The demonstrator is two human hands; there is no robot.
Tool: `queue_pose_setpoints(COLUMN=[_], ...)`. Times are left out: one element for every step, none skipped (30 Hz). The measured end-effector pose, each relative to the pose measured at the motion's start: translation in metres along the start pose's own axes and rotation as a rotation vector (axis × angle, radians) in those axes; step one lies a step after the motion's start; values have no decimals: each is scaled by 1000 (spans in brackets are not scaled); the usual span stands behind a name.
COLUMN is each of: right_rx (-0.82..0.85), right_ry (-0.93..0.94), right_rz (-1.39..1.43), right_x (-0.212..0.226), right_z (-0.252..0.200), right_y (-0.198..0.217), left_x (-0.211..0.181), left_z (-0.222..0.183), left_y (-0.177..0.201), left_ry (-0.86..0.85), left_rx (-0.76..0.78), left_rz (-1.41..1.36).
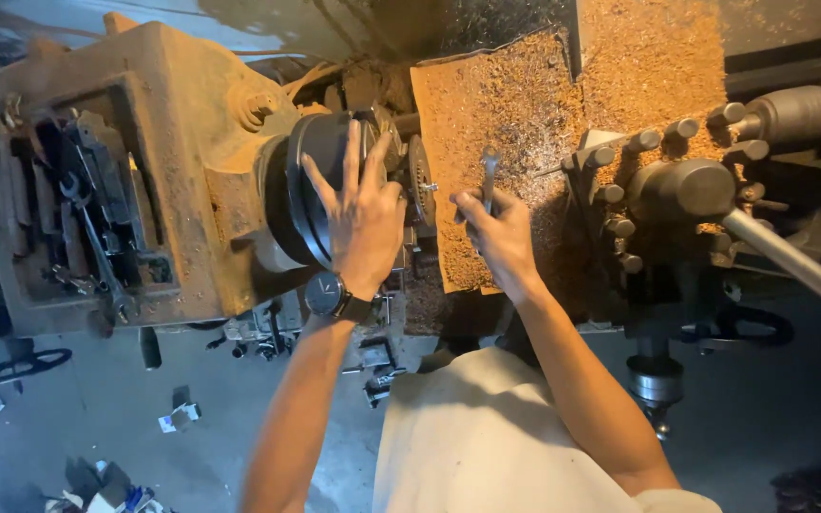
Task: Adjusting and machining a metal gear using a metal lathe and hand tools.
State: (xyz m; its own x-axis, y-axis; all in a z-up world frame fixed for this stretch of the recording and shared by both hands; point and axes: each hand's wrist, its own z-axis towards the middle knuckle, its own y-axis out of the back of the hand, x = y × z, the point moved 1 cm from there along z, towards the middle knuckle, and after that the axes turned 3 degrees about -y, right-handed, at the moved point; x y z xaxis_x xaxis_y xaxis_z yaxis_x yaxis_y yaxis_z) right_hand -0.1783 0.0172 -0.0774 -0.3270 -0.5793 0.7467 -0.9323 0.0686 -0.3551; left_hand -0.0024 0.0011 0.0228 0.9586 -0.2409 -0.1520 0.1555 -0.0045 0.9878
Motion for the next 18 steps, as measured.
queue_pose_setpoints(right_rx=[1,8,18,22,34,46,50,44,39,44,41,39,44,47,48,52,51,50], right_ry=[-3,6,14,10,23,37,34,24,14,11,0,-11,-12,-14,-15,-15,-14,-14], right_rz=[3,19,33,34,43,53,54,60,66,66,72,77,77,81,87,87,87,87], right_x=[-4,-9,-13,-14,-14,-14,-12,-11,-10,-11,-12,-13,-13,-13,-12,-11,-10,-10], right_z=[6,12,17,19,21,23,23,23,23,24,25,25,25,25,25,25,25,24], right_y=[-1,-3,-5,-7,-9,-11,-12,-14,-15,-16,-16,-16,-17,-17,-17,-18,-18,-18], left_x=[-1,-2,-2,-3,-4,-4,-4,-4,-4,-4,-5,-5,-5,-5,-5,-5,-5,-5], left_z=[1,1,0,1,2,4,4,4,4,4,4,4,4,4,5,5,5,6], left_y=[-2,-4,-6,-5,-5,-4,-5,-6,-8,-9,-10,-10,-11,-12,-13,-13,-14,-14], left_ry=[1,22,48,52,65,78,82,87,94,98,107,116,120,126,130,132,135,137], left_rx=[3,-18,-39,-37,-39,-43,-41,-42,-43,-41,-54,-66,-68,-61,-55,-56,-52,-48], left_rz=[3,1,-1,2,-27,-56,-53,-62,-70,-67,-55,-43,-40,-38,-36,-33,-21,-10])
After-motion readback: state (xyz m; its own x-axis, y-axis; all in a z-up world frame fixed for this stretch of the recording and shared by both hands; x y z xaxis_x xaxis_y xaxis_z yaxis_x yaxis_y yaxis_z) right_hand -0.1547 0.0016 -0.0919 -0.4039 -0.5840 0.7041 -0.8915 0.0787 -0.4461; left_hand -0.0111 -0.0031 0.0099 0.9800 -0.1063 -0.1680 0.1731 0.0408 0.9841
